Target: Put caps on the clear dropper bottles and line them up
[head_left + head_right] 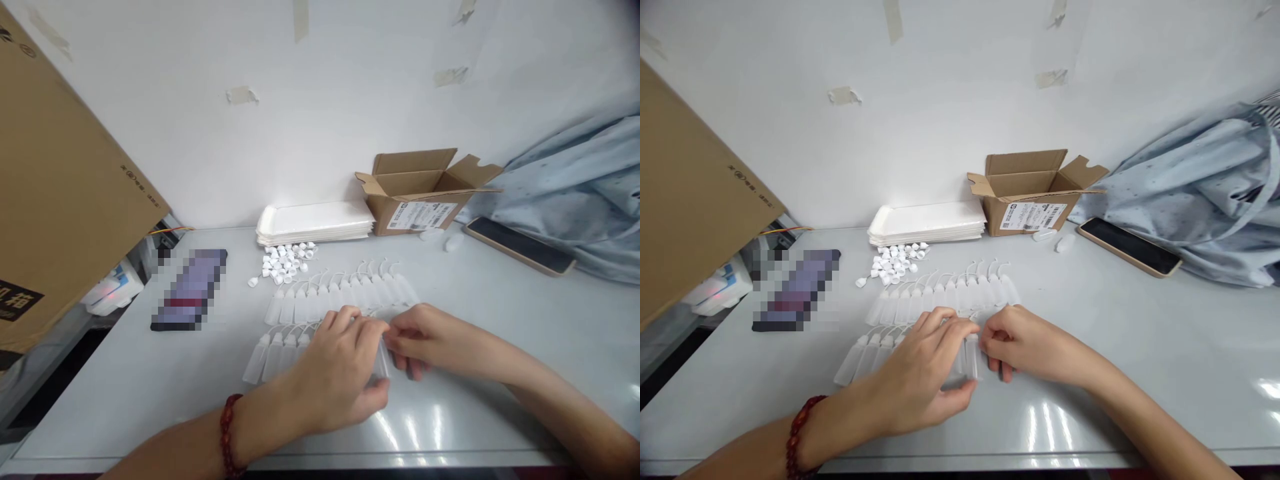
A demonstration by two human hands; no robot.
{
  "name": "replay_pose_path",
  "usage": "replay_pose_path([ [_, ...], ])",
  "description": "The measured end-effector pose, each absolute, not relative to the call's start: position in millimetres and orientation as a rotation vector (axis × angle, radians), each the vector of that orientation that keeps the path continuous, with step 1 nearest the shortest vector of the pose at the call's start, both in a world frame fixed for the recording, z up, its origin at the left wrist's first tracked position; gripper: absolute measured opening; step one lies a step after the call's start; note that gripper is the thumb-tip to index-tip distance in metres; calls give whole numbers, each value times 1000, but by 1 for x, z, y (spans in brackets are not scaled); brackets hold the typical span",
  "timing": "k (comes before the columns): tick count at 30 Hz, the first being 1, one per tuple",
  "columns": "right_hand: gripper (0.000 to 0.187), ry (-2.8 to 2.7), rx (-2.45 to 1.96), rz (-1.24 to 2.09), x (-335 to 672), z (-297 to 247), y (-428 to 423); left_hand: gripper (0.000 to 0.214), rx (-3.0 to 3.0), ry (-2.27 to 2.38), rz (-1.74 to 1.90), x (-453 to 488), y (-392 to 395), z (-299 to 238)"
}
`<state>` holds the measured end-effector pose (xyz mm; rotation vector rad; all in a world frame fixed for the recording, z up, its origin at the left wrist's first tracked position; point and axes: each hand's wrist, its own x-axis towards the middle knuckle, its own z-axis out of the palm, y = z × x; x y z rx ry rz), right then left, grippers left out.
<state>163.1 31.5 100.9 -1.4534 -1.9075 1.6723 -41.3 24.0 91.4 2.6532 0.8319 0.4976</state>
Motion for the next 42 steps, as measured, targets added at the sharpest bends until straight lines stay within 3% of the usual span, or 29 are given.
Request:
replay_pose_path([
  [29,19,-1884,-1457,1662,162,98,34,42,2669,929,437,-41,24,91],
  [36,25,-1863,-1483,1655,163,99,38,50,2660,933,549,-43,28,93],
  [42,29,-1718,-1614,1375,191,112,55,24,2563,1258,819,-65,75,96],
])
